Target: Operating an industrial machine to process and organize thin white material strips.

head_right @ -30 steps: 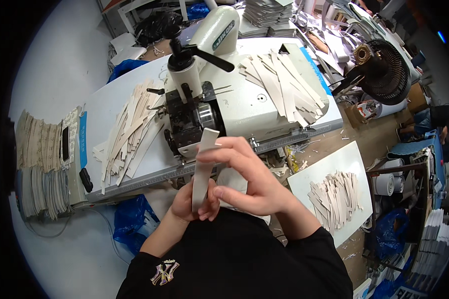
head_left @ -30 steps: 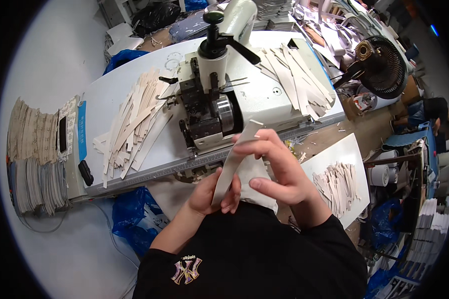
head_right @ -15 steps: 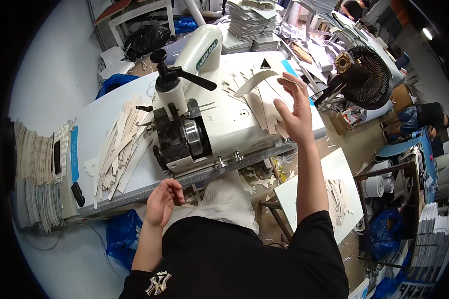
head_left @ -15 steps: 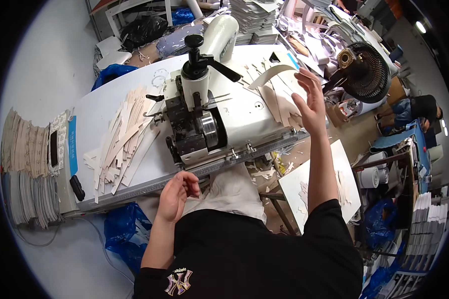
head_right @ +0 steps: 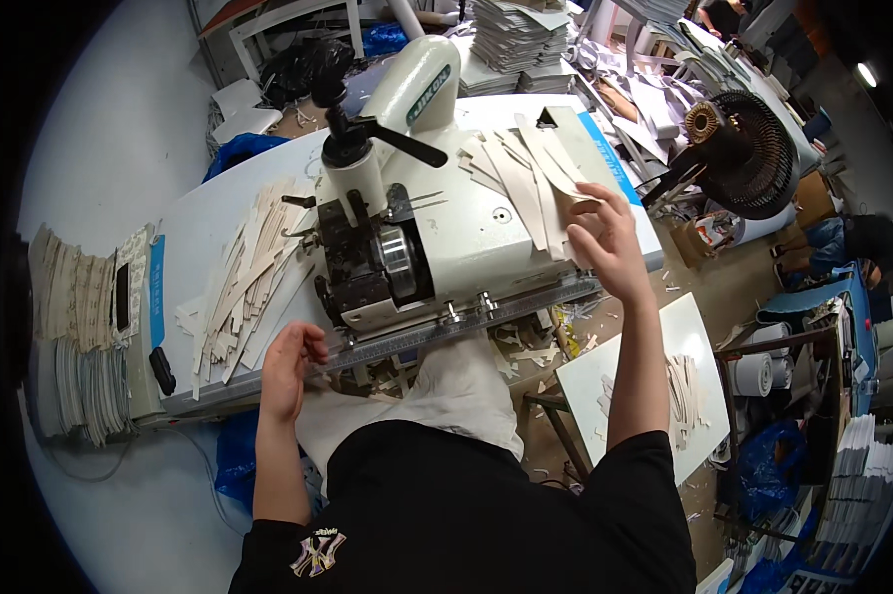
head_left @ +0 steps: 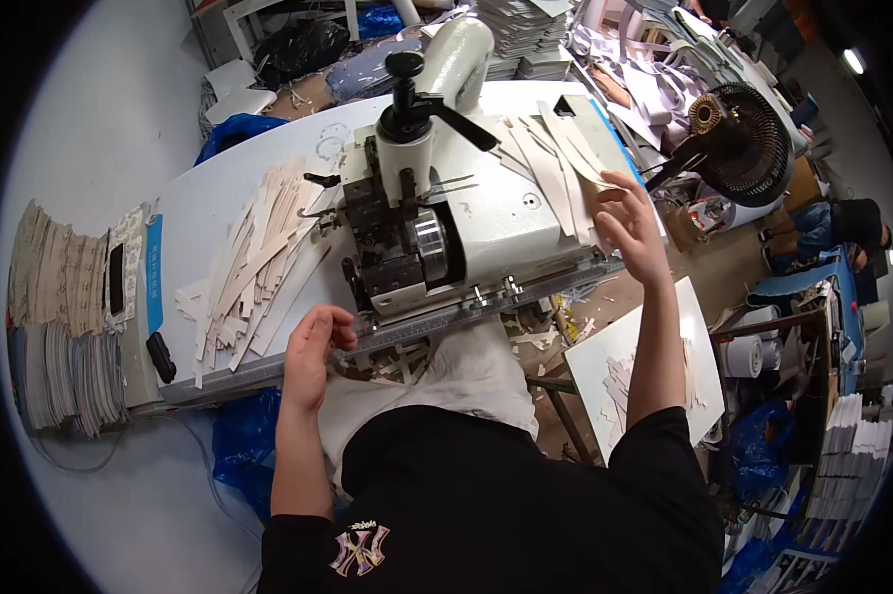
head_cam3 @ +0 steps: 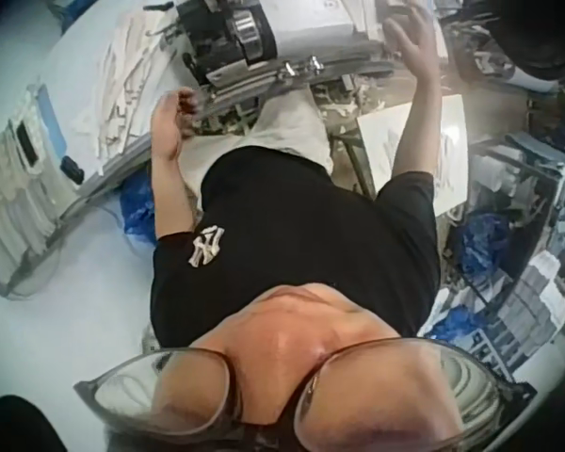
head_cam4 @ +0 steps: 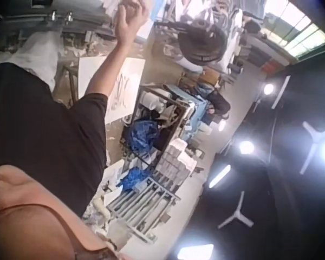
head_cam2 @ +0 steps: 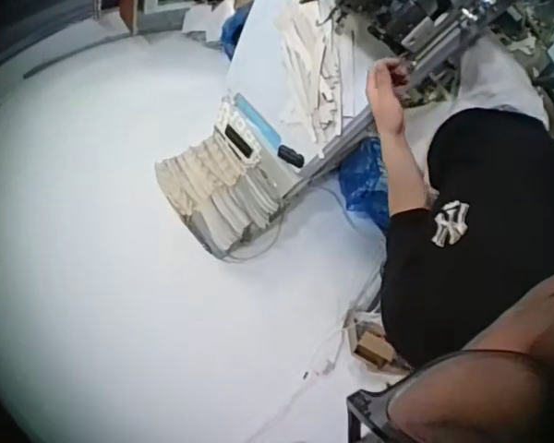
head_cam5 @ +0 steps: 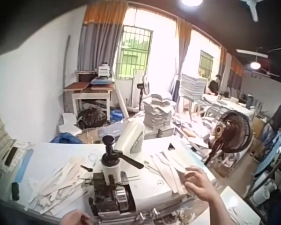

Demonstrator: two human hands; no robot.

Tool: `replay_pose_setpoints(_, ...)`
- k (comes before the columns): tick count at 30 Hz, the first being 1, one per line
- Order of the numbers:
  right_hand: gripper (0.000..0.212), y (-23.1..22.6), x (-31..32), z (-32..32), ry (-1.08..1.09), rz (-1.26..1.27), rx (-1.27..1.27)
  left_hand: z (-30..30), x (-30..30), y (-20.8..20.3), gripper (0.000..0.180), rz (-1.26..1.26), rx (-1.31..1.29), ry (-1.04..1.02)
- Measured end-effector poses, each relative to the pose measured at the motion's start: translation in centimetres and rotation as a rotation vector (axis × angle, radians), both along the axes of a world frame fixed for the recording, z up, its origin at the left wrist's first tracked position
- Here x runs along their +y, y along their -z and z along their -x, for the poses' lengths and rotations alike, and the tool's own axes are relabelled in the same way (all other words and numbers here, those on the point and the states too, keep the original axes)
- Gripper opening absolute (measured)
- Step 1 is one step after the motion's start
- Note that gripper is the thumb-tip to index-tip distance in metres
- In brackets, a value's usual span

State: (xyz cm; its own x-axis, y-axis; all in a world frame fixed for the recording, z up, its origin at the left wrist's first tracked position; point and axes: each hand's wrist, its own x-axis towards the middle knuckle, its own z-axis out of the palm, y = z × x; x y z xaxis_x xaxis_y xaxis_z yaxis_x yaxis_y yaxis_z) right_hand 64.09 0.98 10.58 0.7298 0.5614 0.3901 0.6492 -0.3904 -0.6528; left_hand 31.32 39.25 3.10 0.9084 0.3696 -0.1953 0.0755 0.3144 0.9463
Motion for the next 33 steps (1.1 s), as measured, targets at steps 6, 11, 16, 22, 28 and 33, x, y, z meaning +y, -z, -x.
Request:
replay_pose_setpoints(6,0.022,-2.5,-1.3,1.1,0.313,0.376,-0.413,0.5,5.7,-0.7,0.024,-0.722,0.273,-0.236)
replay_pose_setpoints(11,0.021,-3.2,2.6,4.2,0.323,0.092,-0.405,-1.0,8.6,1.5,0.027,-1.439,0.344,-0.302)
replay_pose_setpoints(16,0.02,0.2,12.1,7.4,0.023,-0.184,-0.234,-3.1,8.4,3.5,0.037,-1.645,0.329,-0.202)
replay_pose_setpoints(22,0.02,3.2,18.5,7.8,0.031,-0.2,-0.261,-3.7,8.4,4.4,0.034,-1.71,0.333,-0.287)
replay_pose_setpoints(28,0.02,4.0,18.3,8.1,0.076,-0.076,-0.413,-3.9,8.7,5.2,0.022,-1.808,0.254,-0.293)
replay_pose_setpoints(33,0.019,3.9,18.5,8.2,0.074,-0.073,-0.439,-4.1,9.1,4.0,0.011,-1.758,0.261,-0.326)
